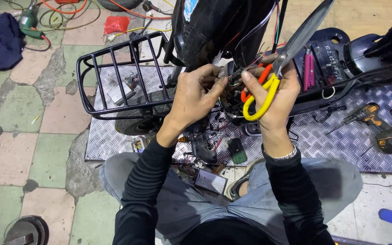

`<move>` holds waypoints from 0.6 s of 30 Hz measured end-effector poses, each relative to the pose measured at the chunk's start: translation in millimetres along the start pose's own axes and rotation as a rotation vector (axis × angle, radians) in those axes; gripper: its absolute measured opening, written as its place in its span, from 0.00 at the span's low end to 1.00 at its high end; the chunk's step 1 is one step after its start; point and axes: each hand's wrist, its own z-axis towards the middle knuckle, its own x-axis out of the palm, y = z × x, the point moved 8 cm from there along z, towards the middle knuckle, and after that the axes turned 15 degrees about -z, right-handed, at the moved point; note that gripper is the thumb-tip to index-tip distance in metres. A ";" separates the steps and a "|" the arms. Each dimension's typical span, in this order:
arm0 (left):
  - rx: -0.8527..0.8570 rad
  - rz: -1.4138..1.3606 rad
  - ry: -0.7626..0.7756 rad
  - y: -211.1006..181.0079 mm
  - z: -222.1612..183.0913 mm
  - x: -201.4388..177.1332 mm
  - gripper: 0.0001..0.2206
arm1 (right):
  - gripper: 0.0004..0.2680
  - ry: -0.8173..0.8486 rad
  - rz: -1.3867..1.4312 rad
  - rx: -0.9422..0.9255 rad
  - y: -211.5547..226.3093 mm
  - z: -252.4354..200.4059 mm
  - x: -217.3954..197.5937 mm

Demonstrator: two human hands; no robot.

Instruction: The person sits on the floor and works on the wiring of a scooter. They use scissors to cut and strip wires, then twist and connect them together by hand.

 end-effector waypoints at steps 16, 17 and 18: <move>0.030 0.005 -0.017 -1.8 -0.4 -1.4 0.04 | 0.16 -0.005 -0.026 -0.083 13.7 2.5 -4.4; 0.030 0.005 -0.018 -1.5 -0.5 -1.2 0.04 | 0.16 -0.003 -0.026 -0.083 14.4 2.5 -1.4; 0.031 0.012 -0.018 -1.2 -0.8 -1.1 0.04 | 0.16 0.005 -0.017 -0.086 15.3 2.2 2.2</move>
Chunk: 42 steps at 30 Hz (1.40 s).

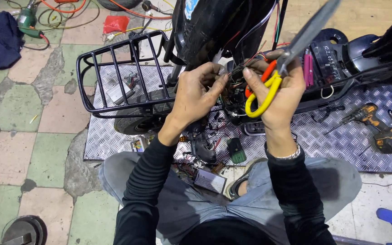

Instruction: The person sits on the floor and works on the wiring of a scooter. They use scissors to cut and strip wires, then twist and connect them together by hand.

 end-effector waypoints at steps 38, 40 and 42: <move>0.438 0.529 0.011 -85.1 22.7 41.9 0.14 | 0.12 0.170 -0.030 0.067 31.9 48.0 -25.0; 0.651 0.799 0.048 -84.8 30.1 59.6 0.15 | 0.12 0.166 -0.083 0.077 30.4 49.4 -27.2; 0.729 0.834 0.070 -79.7 38.2 65.0 0.15 | 0.12 0.169 -0.078 0.090 32.1 51.2 -29.5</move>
